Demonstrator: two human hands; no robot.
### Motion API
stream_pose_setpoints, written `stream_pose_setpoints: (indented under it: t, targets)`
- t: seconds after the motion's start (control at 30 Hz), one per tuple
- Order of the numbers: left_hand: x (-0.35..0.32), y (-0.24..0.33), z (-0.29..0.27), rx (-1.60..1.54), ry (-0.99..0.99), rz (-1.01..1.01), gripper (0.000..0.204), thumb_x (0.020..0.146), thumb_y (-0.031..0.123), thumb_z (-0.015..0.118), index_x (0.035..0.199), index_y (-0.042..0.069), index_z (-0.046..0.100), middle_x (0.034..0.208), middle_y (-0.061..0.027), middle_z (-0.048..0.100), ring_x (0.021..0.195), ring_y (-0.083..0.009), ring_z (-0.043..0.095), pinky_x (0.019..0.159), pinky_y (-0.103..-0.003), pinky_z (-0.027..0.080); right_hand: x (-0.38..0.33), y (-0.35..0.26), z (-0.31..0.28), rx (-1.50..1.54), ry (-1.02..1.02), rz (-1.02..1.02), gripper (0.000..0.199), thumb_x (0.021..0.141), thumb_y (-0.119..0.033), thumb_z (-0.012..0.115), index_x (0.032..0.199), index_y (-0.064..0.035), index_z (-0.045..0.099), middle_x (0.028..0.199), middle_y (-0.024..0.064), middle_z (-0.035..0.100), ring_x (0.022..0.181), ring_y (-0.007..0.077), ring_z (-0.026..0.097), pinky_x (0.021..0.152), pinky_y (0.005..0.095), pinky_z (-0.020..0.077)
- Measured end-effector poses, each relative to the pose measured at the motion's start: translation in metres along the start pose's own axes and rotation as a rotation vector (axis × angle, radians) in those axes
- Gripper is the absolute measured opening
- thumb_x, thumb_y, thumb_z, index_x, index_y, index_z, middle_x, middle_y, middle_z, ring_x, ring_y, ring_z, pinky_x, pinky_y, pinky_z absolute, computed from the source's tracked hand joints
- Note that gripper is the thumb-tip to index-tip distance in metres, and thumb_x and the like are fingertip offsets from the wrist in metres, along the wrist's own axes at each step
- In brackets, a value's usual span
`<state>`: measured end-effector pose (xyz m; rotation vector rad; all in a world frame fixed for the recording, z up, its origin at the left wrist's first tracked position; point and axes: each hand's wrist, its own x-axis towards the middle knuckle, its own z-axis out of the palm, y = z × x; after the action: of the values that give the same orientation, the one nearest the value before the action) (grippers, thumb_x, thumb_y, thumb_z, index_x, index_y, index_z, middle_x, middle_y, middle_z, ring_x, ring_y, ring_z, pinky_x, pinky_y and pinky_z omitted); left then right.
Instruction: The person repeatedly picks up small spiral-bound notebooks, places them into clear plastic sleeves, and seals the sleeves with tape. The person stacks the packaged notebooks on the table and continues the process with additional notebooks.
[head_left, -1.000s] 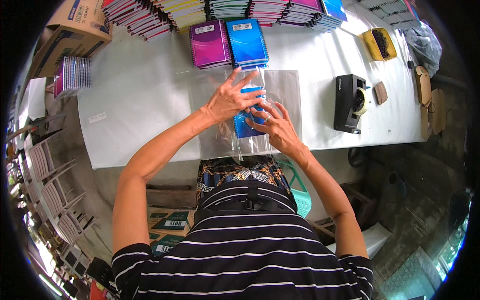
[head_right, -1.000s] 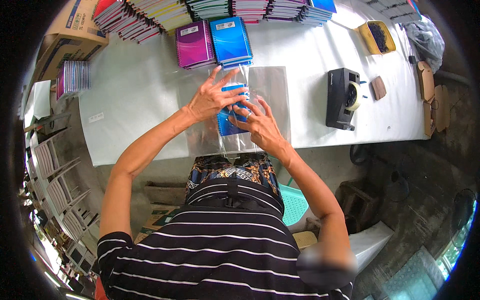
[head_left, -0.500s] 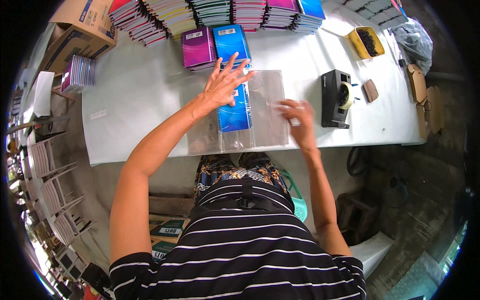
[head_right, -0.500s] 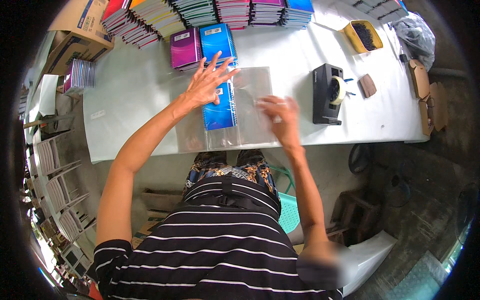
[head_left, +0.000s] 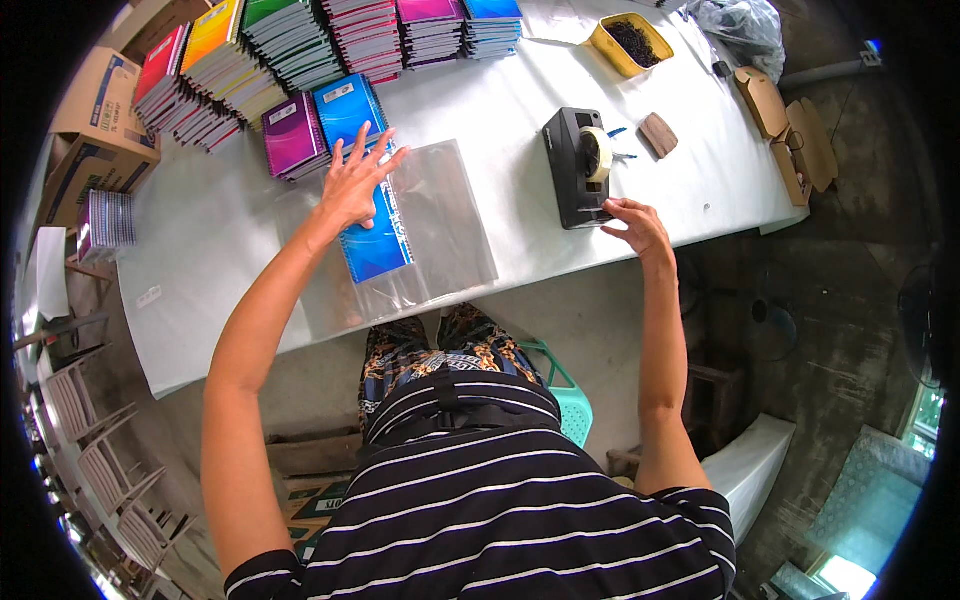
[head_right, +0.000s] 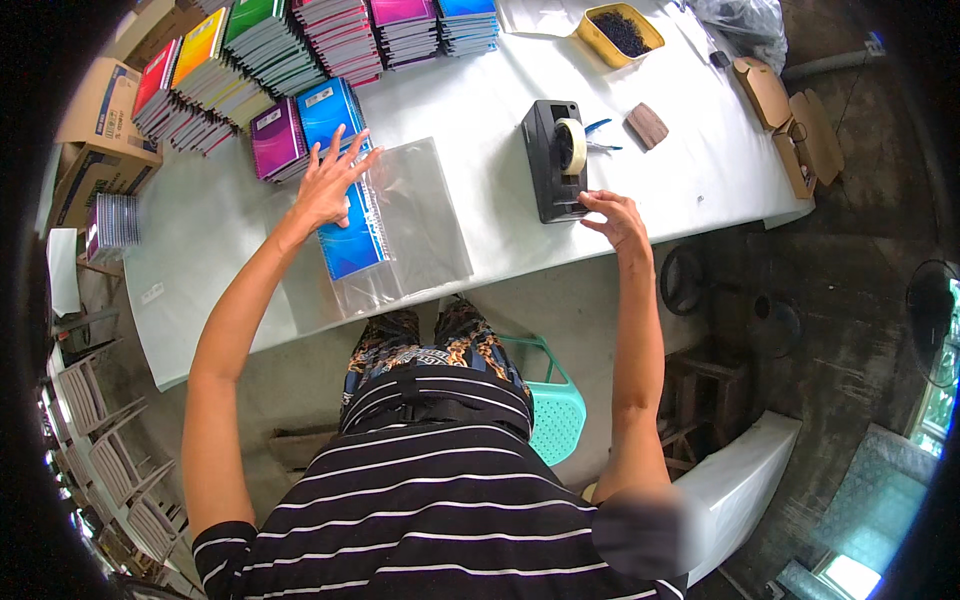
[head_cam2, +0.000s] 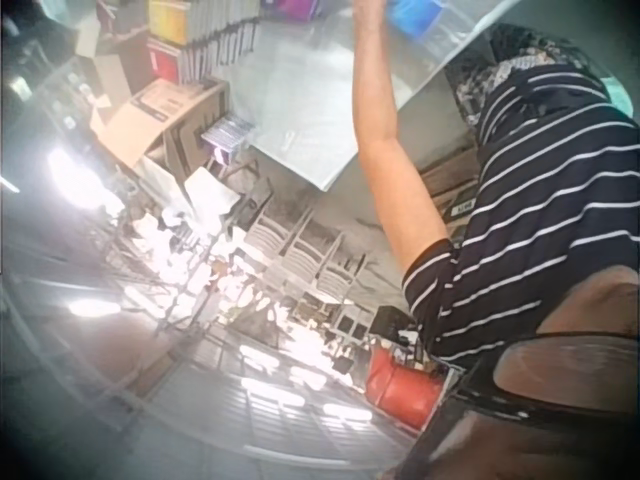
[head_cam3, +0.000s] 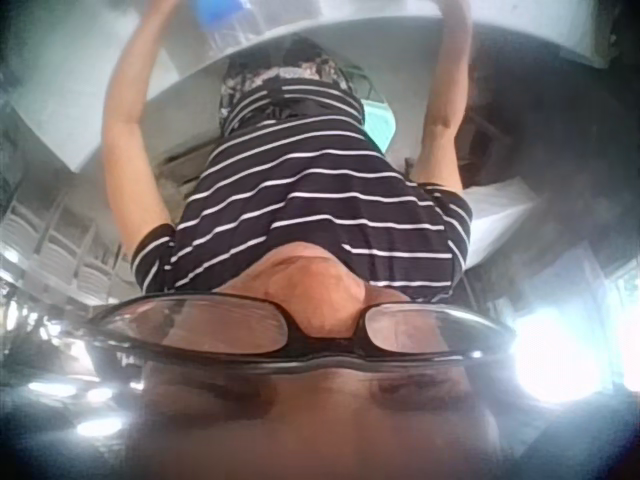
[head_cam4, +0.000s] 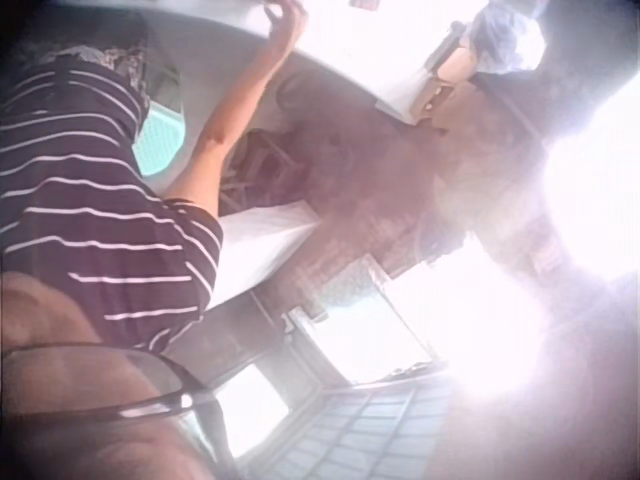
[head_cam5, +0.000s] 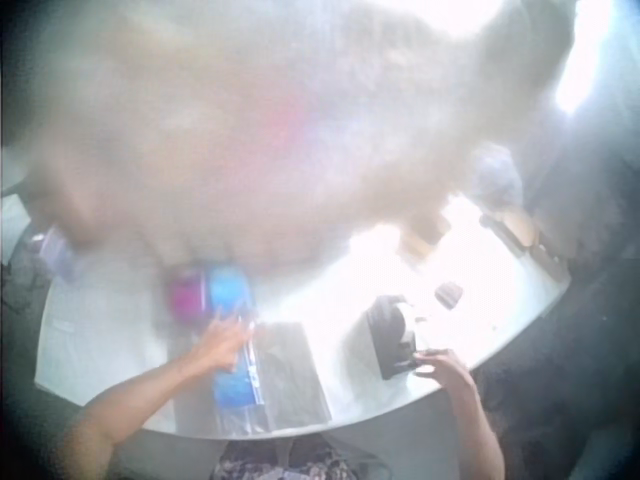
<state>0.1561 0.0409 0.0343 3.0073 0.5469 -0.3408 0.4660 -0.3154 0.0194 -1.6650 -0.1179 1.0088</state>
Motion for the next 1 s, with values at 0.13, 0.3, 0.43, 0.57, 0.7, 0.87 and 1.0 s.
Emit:
stream_pose_setpoints:
  t: [0.13, 0.3, 0.43, 0.57, 0.7, 0.87, 1.0]
  targets:
    - [-0.002, -0.008, 0.001, -0.064, 0.012, -0.010, 0.138, 0.031, 0.015, 0.092, 0.150, 0.035, 0.026, 0.160, 0.0016, 0.017, 0.148, -0.0302, 0.005, 0.115, -0.062, 0.017, -0.012, 0.053, 0.012, 0.616, 0.009, -0.229, 0.009, 0.086, -0.009, 0.068, 0.084, -0.0012, 0.067, 0.146, 0.0144, 0.039, 0.117, 0.0213, 0.052, 0.101, 0.0508, 0.0413]
    - [-0.003, -0.016, 0.000, -0.137, -0.032, 0.024, 0.137, 0.031, 0.017, 0.091, 0.150, 0.034, 0.027, 0.160, 0.0008, 0.017, 0.148, -0.0320, 0.004, 0.115, -0.062, 0.014, -0.026, 0.069, 0.011, 0.029, 0.159, -0.325, 0.016, 0.078, -0.018, 0.076, 0.078, -0.0038, 0.070, 0.144, 0.0163, 0.042, 0.130, 0.0302, 0.043, 0.107, 0.0505, 0.0333]
    - [-0.004, -0.031, 0.005, -0.241, -0.017, 0.089, 0.135, 0.032, 0.019, 0.089, 0.151, 0.032, 0.027, 0.160, -0.0005, 0.017, 0.148, -0.0338, 0.002, 0.115, -0.063, 0.012, -0.027, 0.013, 0.016, -1.061, 0.448, -0.123, 0.020, 0.073, -0.017, 0.073, 0.088, -0.0026, 0.073, 0.130, 0.0216, 0.051, 0.124, 0.0378, 0.043, 0.095, 0.0544, 0.0370]
    - [-0.002, -0.041, 0.020, -0.336, 0.049, 0.111, 0.131, 0.034, 0.021, 0.089, 0.150, 0.031, 0.029, 0.160, -0.0034, 0.018, 0.148, -0.0337, 0.002, 0.115, -0.064, 0.009, -0.029, -0.014, 0.041, -1.511, 0.640, 0.109, 0.024, 0.074, -0.012, 0.069, 0.095, -0.0020, 0.073, 0.123, 0.0209, 0.052, 0.119, 0.0383, 0.043, 0.088, 0.0555, 0.0386]
    - [-0.004, -0.041, 0.021, -0.353, 0.076, 0.103, 0.132, 0.034, 0.021, 0.090, 0.150, 0.030, 0.029, 0.160, -0.0059, 0.018, 0.148, -0.0330, 0.001, 0.115, -0.064, 0.008, -0.019, -0.042, 0.131, -1.100, -0.218, -0.355, 0.027, 0.069, -0.024, 0.081, 0.081, -0.0004, 0.073, 0.086, 0.0158, 0.066, 0.094, 0.0281, 0.060, 0.080, 0.0387, 0.0472]
    - [-0.002, -0.035, 0.008, -0.345, 0.007, 0.057, 0.133, 0.035, 0.019, 0.091, 0.151, 0.032, 0.027, 0.160, -0.0048, 0.018, 0.148, -0.0316, 0.002, 0.115, -0.064, 0.010, -0.005, -0.034, 0.312, -0.993, -0.720, -0.317, 0.027, 0.069, -0.024, 0.082, 0.070, -0.0009, 0.069, 0.058, 0.0072, 0.060, 0.054, 0.0186, 0.054, 0.057, 0.0330, 0.0451]
    - [-0.002, -0.039, 0.019, -0.331, 0.064, 0.063, 0.130, 0.042, 0.011, 0.089, 0.151, 0.035, 0.023, 0.160, -0.0025, 0.017, 0.148, -0.0313, 0.003, 0.115, -0.064, 0.012, 0.009, -0.016, 0.358, -1.202, -0.594, -0.315, 0.028, 0.062, -0.027, 0.084, 0.069, -0.0031, 0.070, 0.061, 0.0097, 0.064, 0.058, 0.0233, 0.063, 0.058, 0.0377, 0.0485]
